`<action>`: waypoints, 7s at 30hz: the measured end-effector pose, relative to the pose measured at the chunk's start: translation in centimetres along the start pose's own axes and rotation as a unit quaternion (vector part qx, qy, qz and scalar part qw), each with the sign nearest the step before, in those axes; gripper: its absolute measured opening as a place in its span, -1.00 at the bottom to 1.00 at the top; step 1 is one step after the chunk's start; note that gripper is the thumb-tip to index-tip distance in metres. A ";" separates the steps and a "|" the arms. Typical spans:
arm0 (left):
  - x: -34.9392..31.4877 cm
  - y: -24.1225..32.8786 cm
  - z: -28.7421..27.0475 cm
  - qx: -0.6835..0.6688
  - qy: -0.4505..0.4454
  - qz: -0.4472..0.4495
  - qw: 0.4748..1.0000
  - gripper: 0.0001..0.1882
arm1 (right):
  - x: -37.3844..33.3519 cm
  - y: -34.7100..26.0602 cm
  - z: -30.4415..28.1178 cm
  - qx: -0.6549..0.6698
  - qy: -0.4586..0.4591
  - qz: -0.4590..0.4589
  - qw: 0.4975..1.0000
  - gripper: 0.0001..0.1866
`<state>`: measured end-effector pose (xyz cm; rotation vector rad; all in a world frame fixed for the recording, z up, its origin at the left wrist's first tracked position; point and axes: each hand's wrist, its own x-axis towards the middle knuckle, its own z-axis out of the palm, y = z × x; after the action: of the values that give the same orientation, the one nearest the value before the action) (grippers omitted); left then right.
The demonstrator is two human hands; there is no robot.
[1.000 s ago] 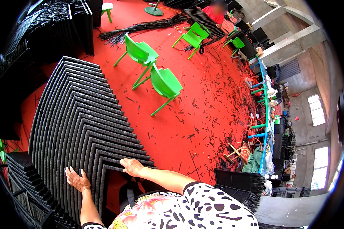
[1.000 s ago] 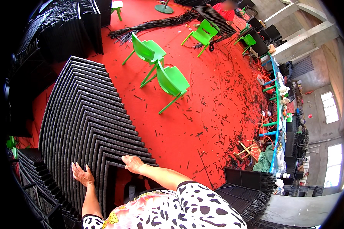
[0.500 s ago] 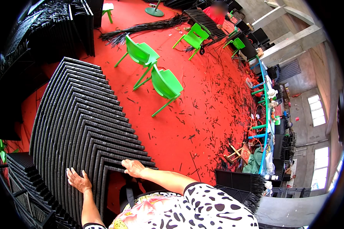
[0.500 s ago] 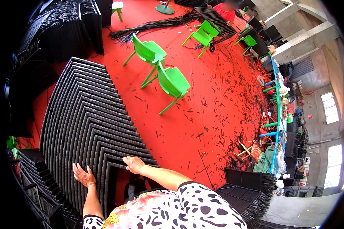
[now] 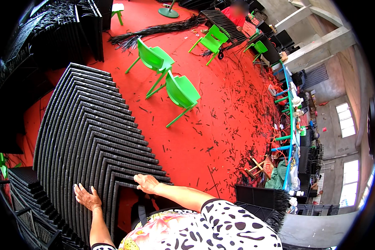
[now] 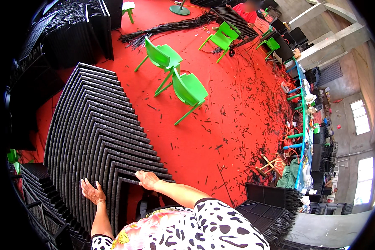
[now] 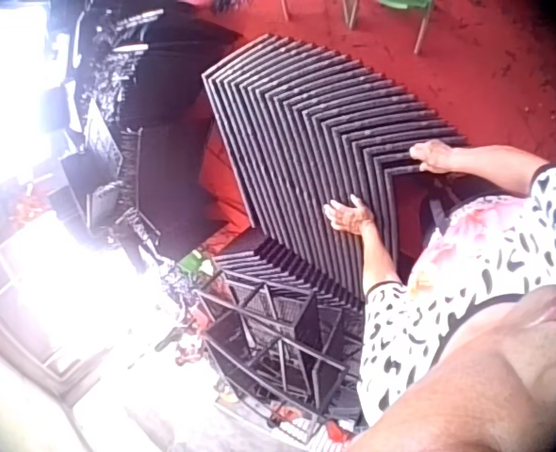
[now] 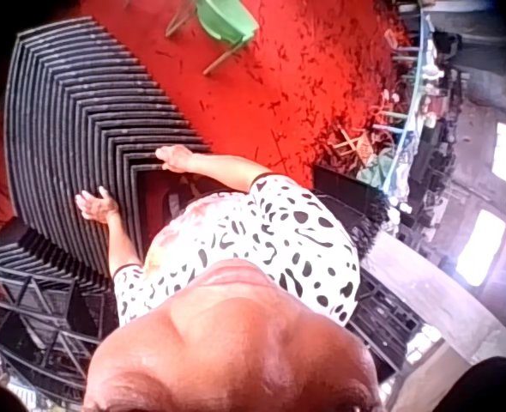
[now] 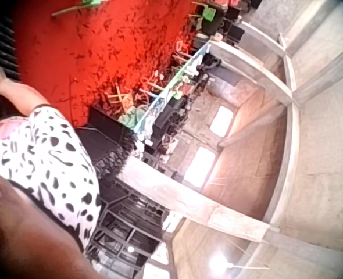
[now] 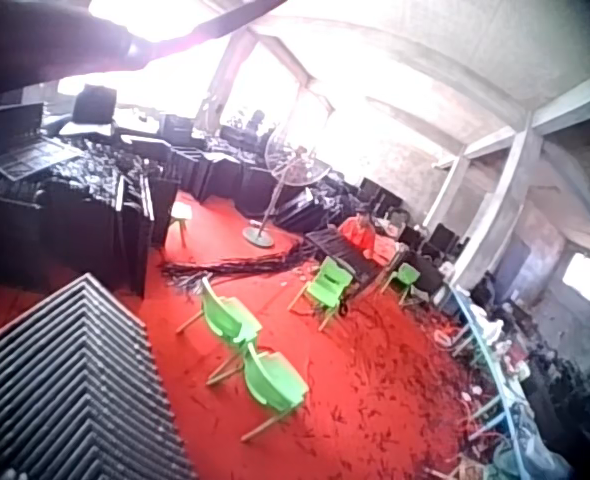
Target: The person uses a knife to trim excess plastic strands from the edges of a black plastic frame. After trimming, they carry the frame and place it on a stack of similar frames.
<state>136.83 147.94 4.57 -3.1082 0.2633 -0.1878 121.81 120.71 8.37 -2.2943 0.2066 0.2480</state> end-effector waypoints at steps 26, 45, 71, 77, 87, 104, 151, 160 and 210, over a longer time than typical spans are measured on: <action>0.2 0.1 -0.7 -0.048 -0.001 -0.006 0.999 -0.24 | 2.1 -2.1 -3.0 0.355 -0.231 0.217 0.879 -0.61; 0.2 0.2 -0.4 -0.046 -0.009 0.000 0.999 -0.26 | 0.2 0.6 0.0 0.366 -0.133 0.235 0.891 -0.68; 0.8 3.1 1.1 -0.015 0.063 -0.112 0.992 -0.38 | 21.3 7.7 -21.0 0.275 0.080 0.061 0.956 -0.87; 1.2 3.6 0.7 -0.011 0.075 -0.093 0.993 -0.40 | 37.2 9.7 -25.1 0.008 0.131 -0.108 0.985 -0.84; 2.0 4.3 -0.3 -0.022 0.060 -0.090 0.994 -0.40 | 48.2 8.2 -25.3 -0.176 0.037 -0.053 0.982 -0.77; 2.1 4.2 -0.4 -0.034 0.061 -0.094 0.993 -0.39 | 48.6 6.4 -26.4 -0.268 -0.097 -0.067 0.956 -0.34; 1.6 3.7 0.2 -0.036 0.072 -0.095 0.992 -0.39 | 44.0 4.2 -21.6 -0.325 -0.089 -0.132 0.932 -0.65; 1.5 3.7 0.4 -0.041 0.076 -0.096 0.992 -0.39 | 42.1 4.8 -19.9 -0.281 -0.067 -0.263 0.920 -0.72; 1.2 3.4 0.8 -0.024 0.086 -0.111 0.990 -0.41 | 30.6 1.1 -12.5 -0.245 -0.110 -0.216 0.939 -0.69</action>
<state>137.51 144.37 3.85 -3.1672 -0.0782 -0.4621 152.53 108.60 8.38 -2.6969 -0.5280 0.3519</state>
